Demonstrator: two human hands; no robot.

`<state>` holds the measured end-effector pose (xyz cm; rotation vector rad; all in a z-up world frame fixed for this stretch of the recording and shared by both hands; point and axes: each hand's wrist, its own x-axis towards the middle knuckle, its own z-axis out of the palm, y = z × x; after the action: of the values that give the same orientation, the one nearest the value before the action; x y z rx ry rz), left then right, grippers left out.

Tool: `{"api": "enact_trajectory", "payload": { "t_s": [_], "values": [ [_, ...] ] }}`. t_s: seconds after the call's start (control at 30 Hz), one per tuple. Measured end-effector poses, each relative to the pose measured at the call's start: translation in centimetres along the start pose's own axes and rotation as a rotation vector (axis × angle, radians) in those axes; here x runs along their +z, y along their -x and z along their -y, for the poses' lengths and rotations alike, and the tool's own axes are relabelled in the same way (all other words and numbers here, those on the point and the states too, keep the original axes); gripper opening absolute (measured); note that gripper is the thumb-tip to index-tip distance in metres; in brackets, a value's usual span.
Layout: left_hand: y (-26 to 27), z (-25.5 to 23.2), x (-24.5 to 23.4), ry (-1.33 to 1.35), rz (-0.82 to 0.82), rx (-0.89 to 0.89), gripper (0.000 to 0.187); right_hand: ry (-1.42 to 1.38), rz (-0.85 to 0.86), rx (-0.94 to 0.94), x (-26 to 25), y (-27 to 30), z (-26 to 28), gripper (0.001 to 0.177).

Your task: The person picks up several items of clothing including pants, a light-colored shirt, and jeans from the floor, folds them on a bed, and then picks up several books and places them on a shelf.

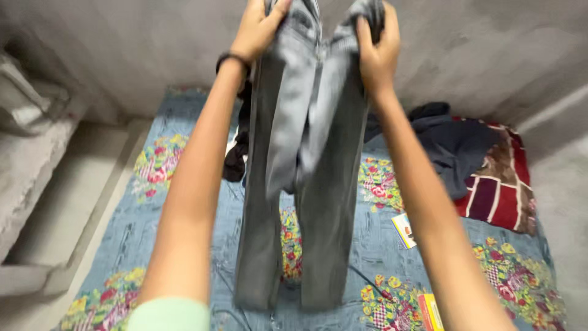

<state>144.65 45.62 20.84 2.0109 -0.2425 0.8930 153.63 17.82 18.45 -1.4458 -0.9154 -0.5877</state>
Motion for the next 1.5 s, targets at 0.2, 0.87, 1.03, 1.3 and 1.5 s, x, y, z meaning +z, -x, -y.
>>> {"api": "enact_trajectory", "payload": {
  "t_s": [0.2, 0.87, 1.03, 1.3, 1.5],
  "values": [
    [15.2, 20.1, 6.1, -0.727, 0.217, -0.531, 0.081, 0.585, -0.043, 0.107, -2.4, 12.6, -23.9, 0.053],
    [64.1, 10.6, 13.5, -0.393, 0.466, -1.479, 0.040, 0.231, 0.390, 1.438, -1.3, 65.1, -3.7, 0.051],
    [52.6, 12.9, 14.5, 0.040, 0.332, -1.139, 0.040, -0.225, 0.162, 1.149, 0.8, 50.1, -6.9, 0.025],
    [18.1, 4.0, 5.7, 0.457, -0.129, -0.674, 0.063, -1.081, -0.255, 0.598, -4.0, 12.4, 7.8, 0.028],
    [34.3, 3.8, 9.1, 0.543, 0.129, -0.581, 0.043, -0.734, 0.032, 0.722, -5.0, 23.8, 14.4, 0.043]
  ]
}}
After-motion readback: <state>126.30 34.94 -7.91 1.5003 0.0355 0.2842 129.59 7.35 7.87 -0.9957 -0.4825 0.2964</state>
